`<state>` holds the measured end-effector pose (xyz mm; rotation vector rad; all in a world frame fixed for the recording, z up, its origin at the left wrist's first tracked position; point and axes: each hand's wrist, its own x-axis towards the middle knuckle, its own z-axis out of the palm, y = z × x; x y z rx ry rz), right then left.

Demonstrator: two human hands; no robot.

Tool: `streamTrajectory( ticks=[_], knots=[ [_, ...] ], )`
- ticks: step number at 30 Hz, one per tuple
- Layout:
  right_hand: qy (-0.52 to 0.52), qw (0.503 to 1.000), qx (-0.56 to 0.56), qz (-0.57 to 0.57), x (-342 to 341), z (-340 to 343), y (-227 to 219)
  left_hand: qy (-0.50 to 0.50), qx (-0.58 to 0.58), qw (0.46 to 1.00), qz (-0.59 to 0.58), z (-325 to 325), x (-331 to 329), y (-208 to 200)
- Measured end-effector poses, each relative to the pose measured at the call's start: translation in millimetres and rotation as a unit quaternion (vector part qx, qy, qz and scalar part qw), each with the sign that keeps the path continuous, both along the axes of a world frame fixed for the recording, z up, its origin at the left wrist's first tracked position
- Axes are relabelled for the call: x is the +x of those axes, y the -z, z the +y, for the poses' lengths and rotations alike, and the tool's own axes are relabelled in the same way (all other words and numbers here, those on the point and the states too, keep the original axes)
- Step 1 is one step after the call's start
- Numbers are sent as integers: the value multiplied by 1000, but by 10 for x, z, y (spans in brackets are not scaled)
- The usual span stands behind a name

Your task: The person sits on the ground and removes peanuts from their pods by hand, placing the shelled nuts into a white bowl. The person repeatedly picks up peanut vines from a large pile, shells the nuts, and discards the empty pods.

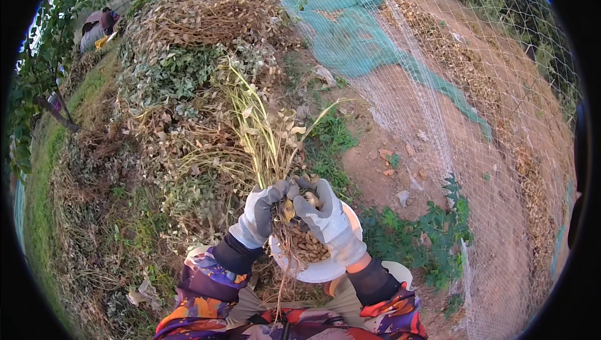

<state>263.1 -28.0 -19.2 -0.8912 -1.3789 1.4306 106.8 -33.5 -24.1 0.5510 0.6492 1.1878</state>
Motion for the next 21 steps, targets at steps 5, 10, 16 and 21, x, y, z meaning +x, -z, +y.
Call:
streamTrajectory(
  ticks=[5,10,16,21],
  knots=[
    [-9,998,41,-45,-18,-81,-203,-31,4,999,28,-13,47,-59],
    [-59,959,-218,174,64,-42,-37,36,60,997,-21,9,57,31],
    [16,914,-223,338,310,170,-32,34,89,972,-215,173,-23,12],
    [-1,961,113,-254,445,243,222,-28,70,987,-143,214,-95,101]
  ],
)
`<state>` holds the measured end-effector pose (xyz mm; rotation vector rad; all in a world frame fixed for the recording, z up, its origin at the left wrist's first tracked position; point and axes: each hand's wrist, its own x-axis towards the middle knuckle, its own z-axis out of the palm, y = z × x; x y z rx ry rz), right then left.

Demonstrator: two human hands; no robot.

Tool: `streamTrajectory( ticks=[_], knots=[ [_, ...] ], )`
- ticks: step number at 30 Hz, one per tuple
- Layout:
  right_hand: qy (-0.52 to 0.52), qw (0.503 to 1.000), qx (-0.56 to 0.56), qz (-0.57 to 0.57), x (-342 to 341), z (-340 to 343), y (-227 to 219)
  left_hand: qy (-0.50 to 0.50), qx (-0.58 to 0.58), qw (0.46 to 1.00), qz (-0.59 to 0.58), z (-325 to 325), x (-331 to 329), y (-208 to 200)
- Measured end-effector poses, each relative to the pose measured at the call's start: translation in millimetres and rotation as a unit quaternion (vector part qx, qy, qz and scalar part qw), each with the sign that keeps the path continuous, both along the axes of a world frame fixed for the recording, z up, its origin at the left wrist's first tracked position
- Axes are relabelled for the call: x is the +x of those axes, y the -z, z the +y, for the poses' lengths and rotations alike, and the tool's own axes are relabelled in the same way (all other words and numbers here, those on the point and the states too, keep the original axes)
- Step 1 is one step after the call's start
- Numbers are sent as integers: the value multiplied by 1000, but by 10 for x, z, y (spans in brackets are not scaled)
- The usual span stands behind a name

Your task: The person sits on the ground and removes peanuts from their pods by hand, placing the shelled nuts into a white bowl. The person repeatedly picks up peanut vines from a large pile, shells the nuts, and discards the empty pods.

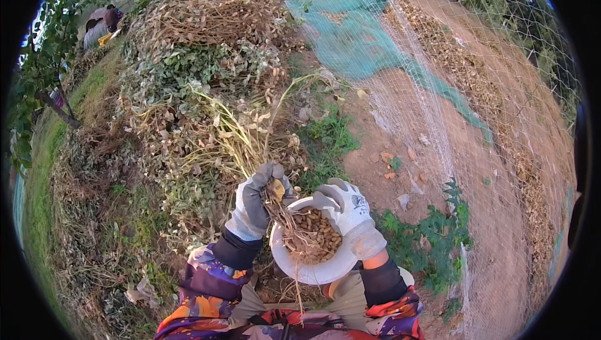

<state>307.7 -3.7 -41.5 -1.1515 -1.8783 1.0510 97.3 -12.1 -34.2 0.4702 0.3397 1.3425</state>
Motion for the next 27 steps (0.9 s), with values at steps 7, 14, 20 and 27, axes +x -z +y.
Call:
streamTrajectory(
  ticks=[7,14,20,27],
  knots=[
    [-163,922,-254,242,-138,-236,185,-100,-47,975,192,-76,89,-48],
    [-43,989,-96,104,-162,-47,27,-8,14,843,538,-164,-142,-275],
    [-89,915,-323,223,-237,-141,-231,-301,259,456,797,-639,-262,-581],
    [-199,892,-330,237,-126,-173,-32,-37,422,109,899,-236,-512,-1022]
  ],
)
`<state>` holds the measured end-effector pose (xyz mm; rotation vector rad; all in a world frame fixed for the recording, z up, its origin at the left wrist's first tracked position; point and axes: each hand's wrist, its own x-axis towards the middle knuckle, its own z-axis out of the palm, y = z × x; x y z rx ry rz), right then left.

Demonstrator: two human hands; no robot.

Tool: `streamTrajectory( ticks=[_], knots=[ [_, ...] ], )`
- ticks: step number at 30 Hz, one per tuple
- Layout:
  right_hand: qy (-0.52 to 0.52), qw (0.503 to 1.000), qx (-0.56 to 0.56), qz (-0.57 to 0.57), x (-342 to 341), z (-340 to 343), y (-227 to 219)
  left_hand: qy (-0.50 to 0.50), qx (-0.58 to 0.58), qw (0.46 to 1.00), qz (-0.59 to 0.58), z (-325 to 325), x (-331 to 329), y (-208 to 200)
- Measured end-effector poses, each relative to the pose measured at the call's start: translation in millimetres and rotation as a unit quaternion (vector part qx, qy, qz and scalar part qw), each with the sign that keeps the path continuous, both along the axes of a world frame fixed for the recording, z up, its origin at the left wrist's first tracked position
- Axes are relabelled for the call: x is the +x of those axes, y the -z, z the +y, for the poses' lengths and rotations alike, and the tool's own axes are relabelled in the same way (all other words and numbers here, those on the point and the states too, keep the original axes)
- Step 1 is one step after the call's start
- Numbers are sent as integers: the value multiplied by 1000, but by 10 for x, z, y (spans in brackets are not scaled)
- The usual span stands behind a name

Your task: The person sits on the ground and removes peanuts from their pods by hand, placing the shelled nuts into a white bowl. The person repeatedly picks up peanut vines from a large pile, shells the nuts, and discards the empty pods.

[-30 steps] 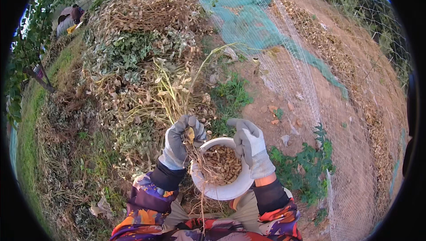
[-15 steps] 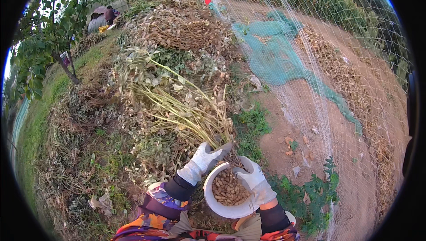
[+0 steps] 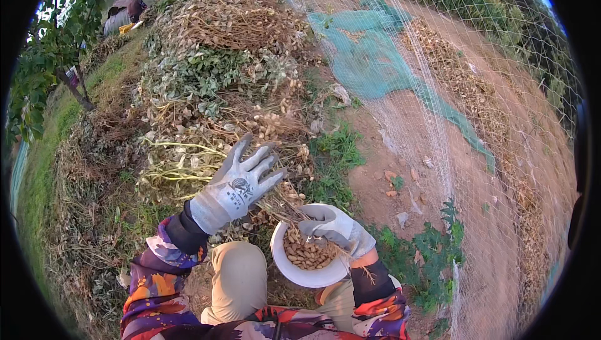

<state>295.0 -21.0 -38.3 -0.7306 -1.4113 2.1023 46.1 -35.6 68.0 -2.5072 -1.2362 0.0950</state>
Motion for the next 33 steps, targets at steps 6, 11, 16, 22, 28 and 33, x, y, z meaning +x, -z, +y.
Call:
streamTrajectory(
  ticks=[6,11,16,22,28,33],
  knots=[
    [59,988,-129,65,-100,50,-273,-109,-178,977,-49,106,-175,246],
    [57,948,-240,199,-63,100,-199,-166,-232,950,-124,70,-88,392],
    [43,921,-250,295,-75,93,-108,-186,-300,917,-183,104,-111,591],
    [81,940,-167,285,-251,36,-82,-266,-272,902,-206,-41,-167,589],
    [222,939,-168,202,-395,-39,-202,-208,-254,919,-216,-126,-164,548],
    [217,940,-102,243,-431,163,211,-272,-256,887,-273,-759,-464,664]
  ],
)
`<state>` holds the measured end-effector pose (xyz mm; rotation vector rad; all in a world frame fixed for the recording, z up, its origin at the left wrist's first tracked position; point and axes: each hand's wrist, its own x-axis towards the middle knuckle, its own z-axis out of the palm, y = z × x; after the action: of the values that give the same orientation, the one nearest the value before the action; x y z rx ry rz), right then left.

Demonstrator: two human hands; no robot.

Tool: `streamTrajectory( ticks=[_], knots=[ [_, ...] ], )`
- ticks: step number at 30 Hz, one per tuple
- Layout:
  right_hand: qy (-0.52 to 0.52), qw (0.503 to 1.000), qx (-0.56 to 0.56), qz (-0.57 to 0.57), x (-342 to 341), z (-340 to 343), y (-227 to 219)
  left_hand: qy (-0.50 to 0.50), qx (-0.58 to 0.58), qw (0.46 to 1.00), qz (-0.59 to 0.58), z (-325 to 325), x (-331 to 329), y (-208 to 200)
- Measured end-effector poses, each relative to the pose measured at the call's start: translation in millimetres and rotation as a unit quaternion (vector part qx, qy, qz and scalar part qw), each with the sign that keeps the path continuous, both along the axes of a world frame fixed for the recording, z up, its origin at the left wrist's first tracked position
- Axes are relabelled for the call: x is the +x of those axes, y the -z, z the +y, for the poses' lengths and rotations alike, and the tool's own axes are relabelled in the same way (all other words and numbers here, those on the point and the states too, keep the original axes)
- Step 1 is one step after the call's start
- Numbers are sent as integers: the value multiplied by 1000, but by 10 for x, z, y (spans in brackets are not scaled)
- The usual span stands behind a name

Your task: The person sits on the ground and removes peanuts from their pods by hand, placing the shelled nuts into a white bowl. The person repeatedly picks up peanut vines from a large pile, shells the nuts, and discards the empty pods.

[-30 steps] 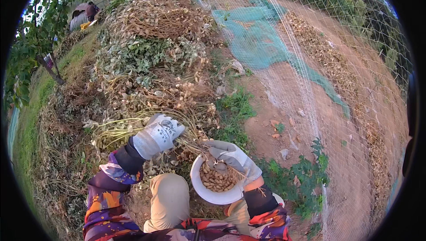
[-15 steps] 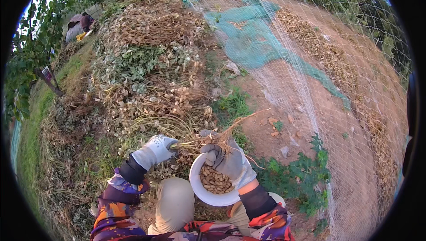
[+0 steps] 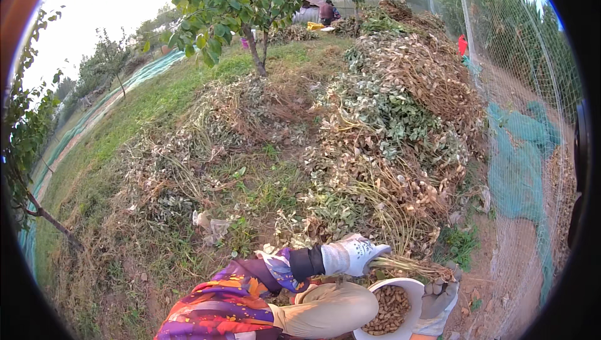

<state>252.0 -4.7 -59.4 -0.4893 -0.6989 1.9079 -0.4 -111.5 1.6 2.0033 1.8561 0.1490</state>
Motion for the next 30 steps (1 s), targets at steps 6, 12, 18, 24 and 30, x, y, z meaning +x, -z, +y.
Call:
streamTrajectory(
  ticks=[6,12,18,24,30],
  knots=[
    [-31,975,-160,153,116,237,-26,-132,-7,970,-204,-867,-838,1042],
    [-41,967,-61,-246,-438,-279,-549,-402,76,666,-624,-1917,-1094,1577],
    [-83,952,-30,-293,-332,-176,-155,-601,441,475,-467,-2752,-2084,1458],
    [-102,940,-48,-323,-352,-258,-119,-784,502,295,-215,-3750,-3915,494],
    [-65,926,12,-371,-354,-263,70,-713,512,418,-236,-2867,-3894,1465]
  ],
)
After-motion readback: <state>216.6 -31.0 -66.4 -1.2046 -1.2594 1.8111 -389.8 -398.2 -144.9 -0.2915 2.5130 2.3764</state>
